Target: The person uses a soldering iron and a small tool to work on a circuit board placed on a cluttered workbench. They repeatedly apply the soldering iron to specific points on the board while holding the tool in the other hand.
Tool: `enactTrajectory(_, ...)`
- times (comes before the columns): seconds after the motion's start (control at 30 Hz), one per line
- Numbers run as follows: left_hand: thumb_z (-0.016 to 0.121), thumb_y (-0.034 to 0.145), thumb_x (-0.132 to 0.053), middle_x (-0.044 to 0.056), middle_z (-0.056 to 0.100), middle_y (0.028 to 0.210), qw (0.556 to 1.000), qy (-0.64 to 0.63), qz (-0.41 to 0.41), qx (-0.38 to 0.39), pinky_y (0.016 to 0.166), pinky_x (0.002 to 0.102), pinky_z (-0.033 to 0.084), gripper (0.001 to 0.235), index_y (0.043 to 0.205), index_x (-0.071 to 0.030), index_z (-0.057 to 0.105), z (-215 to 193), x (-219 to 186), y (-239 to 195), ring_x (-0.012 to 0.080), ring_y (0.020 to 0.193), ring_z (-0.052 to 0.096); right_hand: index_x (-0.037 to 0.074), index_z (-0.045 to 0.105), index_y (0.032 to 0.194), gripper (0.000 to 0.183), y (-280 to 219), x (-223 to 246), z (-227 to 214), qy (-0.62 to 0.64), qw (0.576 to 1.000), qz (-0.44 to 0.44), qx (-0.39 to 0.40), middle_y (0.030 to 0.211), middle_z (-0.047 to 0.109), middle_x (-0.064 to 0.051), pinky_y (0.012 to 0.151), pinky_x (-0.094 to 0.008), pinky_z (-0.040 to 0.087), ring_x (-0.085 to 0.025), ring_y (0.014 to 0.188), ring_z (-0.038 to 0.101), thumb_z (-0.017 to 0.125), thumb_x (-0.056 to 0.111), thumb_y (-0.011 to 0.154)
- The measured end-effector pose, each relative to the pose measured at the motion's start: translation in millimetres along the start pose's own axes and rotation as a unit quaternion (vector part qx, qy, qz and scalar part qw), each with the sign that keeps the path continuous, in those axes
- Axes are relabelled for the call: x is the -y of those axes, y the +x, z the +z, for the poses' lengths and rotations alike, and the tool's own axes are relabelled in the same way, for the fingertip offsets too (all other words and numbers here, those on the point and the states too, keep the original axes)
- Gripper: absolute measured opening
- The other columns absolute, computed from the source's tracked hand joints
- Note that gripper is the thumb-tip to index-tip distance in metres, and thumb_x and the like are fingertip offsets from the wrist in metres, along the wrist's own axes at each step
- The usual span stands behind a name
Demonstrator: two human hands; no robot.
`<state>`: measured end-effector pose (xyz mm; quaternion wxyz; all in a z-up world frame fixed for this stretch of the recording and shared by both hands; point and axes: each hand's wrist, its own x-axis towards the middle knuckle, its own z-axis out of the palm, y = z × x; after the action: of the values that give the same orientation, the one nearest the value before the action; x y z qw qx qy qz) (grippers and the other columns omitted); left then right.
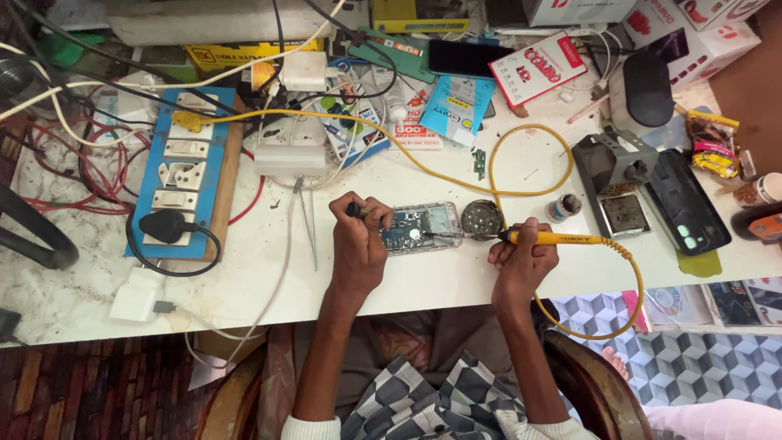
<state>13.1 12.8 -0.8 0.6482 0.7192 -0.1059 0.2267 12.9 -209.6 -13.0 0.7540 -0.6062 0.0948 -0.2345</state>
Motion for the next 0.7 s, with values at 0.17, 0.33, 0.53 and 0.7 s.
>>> enactTrajectory(0.17,0.038,0.112,-0.005,0.013,0.057,0.081,1.000,-0.013,0.004,0.001,0.075,0.031,0.048,0.014,0.111,-0.005,0.024,-0.1,0.5,-0.7,0.0171,0.075,0.052,0.003,0.050,0.089,0.036,0.9,0.9,-2.2,0.028,1.000,0.000,0.001,0.055,0.039,0.000,0.043,-0.026,0.039,-0.010,0.043,0.039,0.052,0.032,0.112)
enactTrajectory(0.33,0.038,0.113,-0.005,0.013,0.056,0.080,1.000,-0.011,0.008,-0.009,0.075,0.030,0.047,0.014,0.111,-0.005,0.024,1.8,0.1,0.4,0.0168,0.074,0.051,0.003,0.050,0.089,0.034,1.8,1.1,0.9,0.026,1.000,0.006,0.001,0.055,0.041,-0.001,0.042,-0.026,0.040,-0.011,0.043,0.042,0.052,0.029,0.111)
enactTrajectory(0.53,0.039,0.113,-0.007,0.013,0.055,0.080,1.000,-0.018,0.004,-0.009,0.075,0.030,0.048,0.015,0.112,-0.005,0.024,1.0,0.2,-0.1,0.0171,0.074,0.051,0.003,0.051,0.089,0.033,2.8,0.4,-0.1,-0.001,1.000,0.005,0.008,0.055,0.041,-0.001,0.042,-0.026,0.038,-0.010,0.043,0.042,0.051,0.027,0.111)
enactTrajectory(0.7,0.040,0.113,-0.007,0.013,0.055,0.079,1.000,-0.002,0.011,-0.012,0.076,0.030,0.047,0.015,0.112,-0.005,0.025,0.5,0.2,-0.9,0.0173,0.074,0.051,0.003,0.050,0.089,0.034,-1.8,-1.2,-1.2,0.010,1.000,-0.002,0.001,0.059,0.040,0.000,0.043,-0.025,0.038,-0.008,0.045,0.037,0.051,0.027,0.112)
